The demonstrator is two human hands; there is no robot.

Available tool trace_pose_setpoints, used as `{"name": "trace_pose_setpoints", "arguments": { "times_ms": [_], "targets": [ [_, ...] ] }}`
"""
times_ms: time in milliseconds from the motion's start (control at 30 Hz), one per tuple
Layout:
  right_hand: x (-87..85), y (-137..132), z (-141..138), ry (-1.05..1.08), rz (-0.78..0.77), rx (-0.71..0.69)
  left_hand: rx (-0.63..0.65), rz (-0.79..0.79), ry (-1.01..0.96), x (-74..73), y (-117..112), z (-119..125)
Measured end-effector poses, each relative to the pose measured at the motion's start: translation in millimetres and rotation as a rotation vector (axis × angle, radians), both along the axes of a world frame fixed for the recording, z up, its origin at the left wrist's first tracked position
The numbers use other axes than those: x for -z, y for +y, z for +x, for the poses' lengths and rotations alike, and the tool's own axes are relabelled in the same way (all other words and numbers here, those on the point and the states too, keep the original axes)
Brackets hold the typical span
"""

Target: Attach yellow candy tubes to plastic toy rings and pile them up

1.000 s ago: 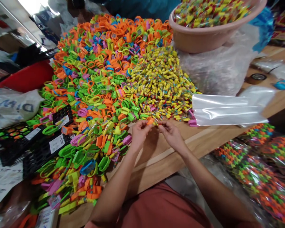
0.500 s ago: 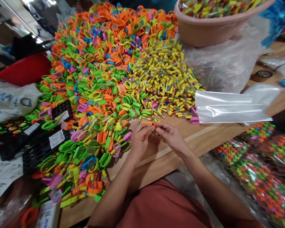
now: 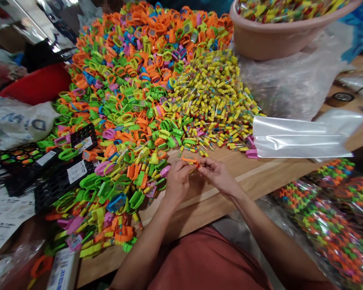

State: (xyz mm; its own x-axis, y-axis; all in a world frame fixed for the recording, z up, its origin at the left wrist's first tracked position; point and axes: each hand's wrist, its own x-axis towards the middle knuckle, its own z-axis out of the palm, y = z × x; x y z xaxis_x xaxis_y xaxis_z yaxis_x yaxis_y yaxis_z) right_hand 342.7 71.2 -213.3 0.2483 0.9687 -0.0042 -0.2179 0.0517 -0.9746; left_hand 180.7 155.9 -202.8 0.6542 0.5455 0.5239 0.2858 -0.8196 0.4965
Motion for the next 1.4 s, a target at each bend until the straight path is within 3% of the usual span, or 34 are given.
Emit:
{"name": "trace_pose_setpoints", "arguments": {
  "times_ms": [200, 300, 400, 467, 533, 600, 633, 733, 867, 967, 1133, 1233, 1400],
  "targets": [
    [7.7, 1.1, -12.1, -0.108, -0.009, 0.012, -0.056, 0.071, 0.032, 6.4, -16.6, -4.4],
    [9.1, 2.2, -22.3, -0.095, -0.016, -0.054, -0.063, 0.076, 0.087, -2.6, -15.1, -17.8],
    [13.1, 3.5, -26.6, -0.165, 0.002, -0.133, -0.119, 0.047, 0.156, -33.9, 1.5, -53.5],
    [19.4, 5.0, -24.0, -0.363, 0.043, -0.116, -0.303, 0.059, 0.162, -64.8, 18.6, -85.4],
    [27.6, 8.2, -19.3, -0.654, 0.099, -0.071, -0.576, 0.114, 0.102, -94.6, 36.0, -112.7],
    [36.0, 14.0, -15.6, -0.954, 0.133, -0.047, -0.759, 0.148, 0.008, -114.4, 50.5, -124.9],
    [39.9, 18.0, -14.6, -1.082, 0.137, -0.041, -0.783, 0.131, -0.021, -118.8, 56.5, -123.6],
    [49.7, 32.6, -10.5, -1.316, 0.125, -0.045, -0.638, -0.030, 0.060, -110.5, 73.4, -93.6],
    [60.7, 48.9, 11.8, -1.358, 0.110, 0.057, -0.443, -0.163, 0.405, -78.3, 108.2, -32.6],
    [67.5, 54.1, 32.6, -1.373, 0.114, 0.206, -0.497, -0.187, 0.524, -63.7, 146.3, -1.3],
    [78.9, 57.1, 42.8, -1.418, 0.166, 0.327, -0.664, -0.286, 0.607, -60.3, 198.7, 20.0],
    [84.6, 60.1, 42.1, -1.404, 0.197, 0.347, -0.638, -0.342, 0.681, -52.0, 201.2, 31.7],
    [85.6, 62.9, 43.2, -1.378, 0.163, 0.343, -0.512, -0.325, 0.711, -27.0, 170.9, 55.0]
  ]
}}
